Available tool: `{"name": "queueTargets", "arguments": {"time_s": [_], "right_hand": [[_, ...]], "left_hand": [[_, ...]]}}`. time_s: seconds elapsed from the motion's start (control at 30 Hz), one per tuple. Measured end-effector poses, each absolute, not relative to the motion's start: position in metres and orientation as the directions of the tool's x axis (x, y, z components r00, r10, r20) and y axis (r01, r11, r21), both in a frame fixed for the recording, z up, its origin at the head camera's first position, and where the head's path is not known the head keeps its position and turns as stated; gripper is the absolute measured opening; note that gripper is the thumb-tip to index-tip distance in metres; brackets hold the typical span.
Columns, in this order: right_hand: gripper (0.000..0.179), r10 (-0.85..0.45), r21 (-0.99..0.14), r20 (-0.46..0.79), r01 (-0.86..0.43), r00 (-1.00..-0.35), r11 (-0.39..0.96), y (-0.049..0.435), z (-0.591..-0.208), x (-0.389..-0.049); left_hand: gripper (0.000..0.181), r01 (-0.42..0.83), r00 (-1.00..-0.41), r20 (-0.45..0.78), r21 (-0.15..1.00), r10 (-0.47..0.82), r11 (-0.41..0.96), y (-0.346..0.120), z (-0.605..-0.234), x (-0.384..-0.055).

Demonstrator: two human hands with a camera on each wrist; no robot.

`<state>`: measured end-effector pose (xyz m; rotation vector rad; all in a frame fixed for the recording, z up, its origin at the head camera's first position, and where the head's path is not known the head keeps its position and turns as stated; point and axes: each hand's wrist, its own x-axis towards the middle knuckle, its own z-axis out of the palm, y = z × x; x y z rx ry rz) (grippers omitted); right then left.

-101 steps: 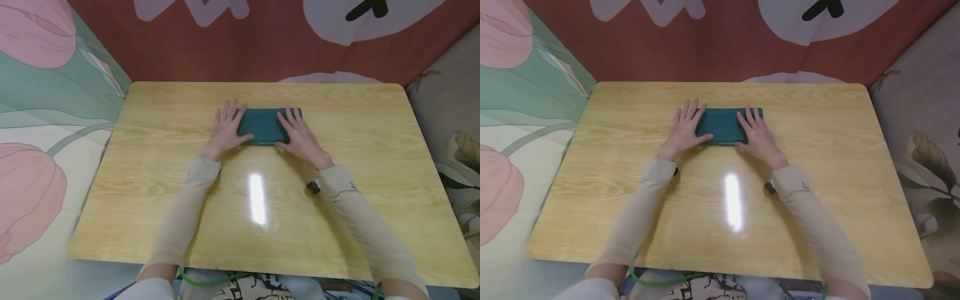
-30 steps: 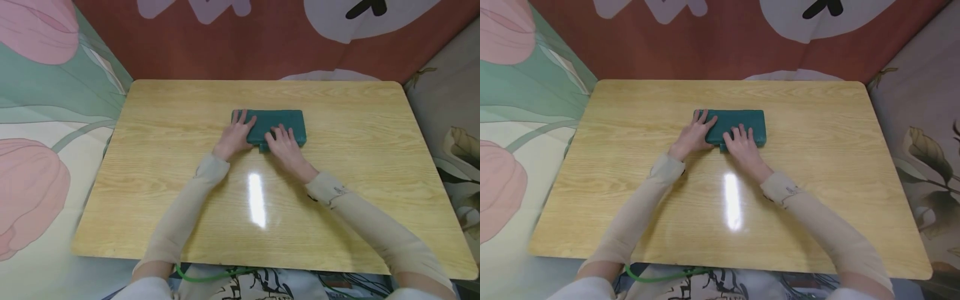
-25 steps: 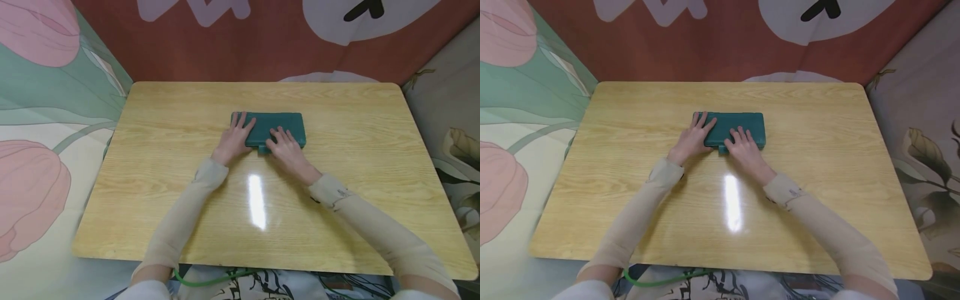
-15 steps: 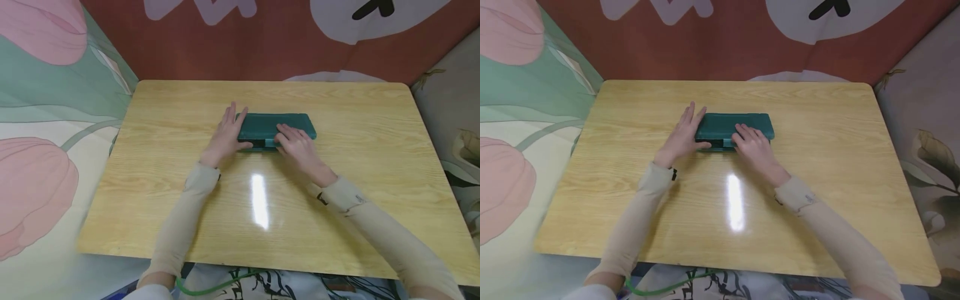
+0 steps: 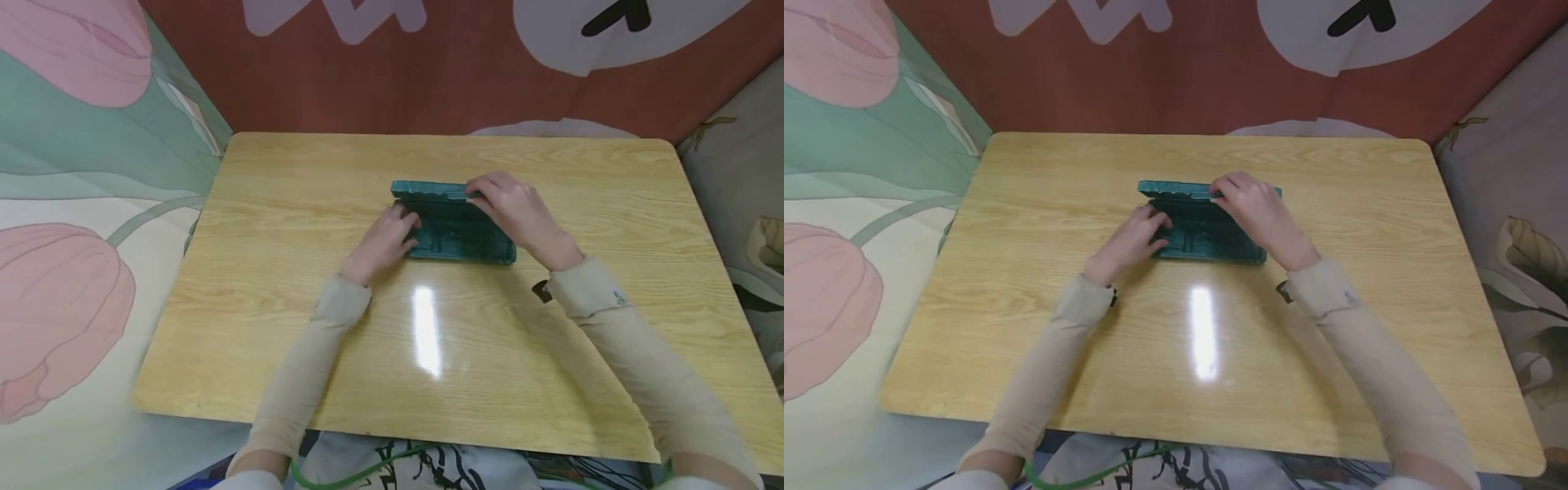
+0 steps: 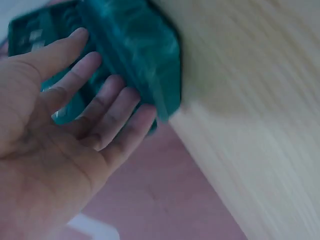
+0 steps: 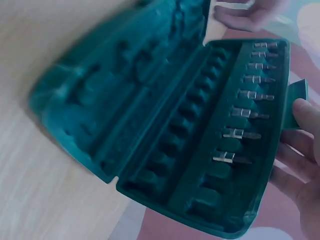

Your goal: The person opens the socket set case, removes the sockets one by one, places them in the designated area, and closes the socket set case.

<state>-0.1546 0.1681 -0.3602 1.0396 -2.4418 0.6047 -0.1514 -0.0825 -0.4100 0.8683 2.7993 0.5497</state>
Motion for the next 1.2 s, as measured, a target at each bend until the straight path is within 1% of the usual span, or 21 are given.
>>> {"name": "queueTargets", "arguments": {"time_s": [0.07, 0.17, 0.3, 0.4, 0.5, 0.63, 0.77, 0.9, 1.03, 1.2], "right_hand": [[0.016, -0.563, -0.229, 0.527, -0.744, -0.636, 0.627, 0.170, -0.357, -0.160], [0.017, -0.564, -0.232, 0.519, -0.741, -0.643, 0.631, 0.174, -0.352, -0.169], [0.015, -0.575, -0.307, 0.451, -0.724, -0.682, 0.618, 0.179, -0.345, -0.185], [0.014, -0.581, -0.381, 0.365, -0.686, -0.727, 0.620, 0.181, -0.338, -0.201], [0.015, -0.570, -0.430, 0.306, -0.645, -0.762, 0.632, 0.180, -0.333, -0.216], [0.018, -0.506, -0.490, 0.291, -0.581, -0.812, 0.650, 0.178, -0.333, -0.231], [0.023, -0.425, -0.529, 0.286, -0.511, -0.859, 0.678, 0.176, -0.342, -0.239], [0.027, -0.373, -0.567, 0.253, -0.449, -0.893, 0.690, 0.174, -0.350, -0.247], [0.030, -0.348, -0.599, 0.184, -0.386, -0.919, 0.701, 0.171, -0.359, -0.259], [0.028, -0.324, -0.635, 0.104, -0.314, -0.940, 0.706, 0.169, -0.378, -0.276]], "left_hand": [[0.035, 0.567, -0.792, -0.022, 0.347, 0.611, 0.747, -0.073, -0.414, -0.152], [0.044, 0.596, -0.777, -0.027, 0.291, 0.629, 0.748, -0.062, -0.418, -0.153], [0.060, 0.577, -0.777, -0.112, 0.269, 0.620, 0.771, -0.056, -0.419, -0.152], [0.068, 0.550, -0.776, -0.177, 0.281, 0.606, 0.786, -0.054, -0.417, -0.150], [0.073, 0.539, -0.776, -0.193, 0.292, 0.600, 0.790, -0.052, -0.415, -0.149], [0.089, 0.528, -0.786, -0.180, 0.302, 0.592, 0.794, -0.050, -0.414, -0.149], [0.104, 0.506, -0.793, -0.187, 0.330, 0.580, 0.797, -0.048, -0.417, -0.149], [0.110, 0.496, -0.795, -0.185, 0.349, 0.577, 0.795, -0.048, -0.420, -0.149], [0.117, 0.496, -0.796, -0.175, 0.360, 0.579, 0.790, -0.050, -0.422, -0.148], [0.122, 0.495, -0.776, -0.214, 0.374, 0.593, 0.784, -0.055, -0.425, -0.149]]}}
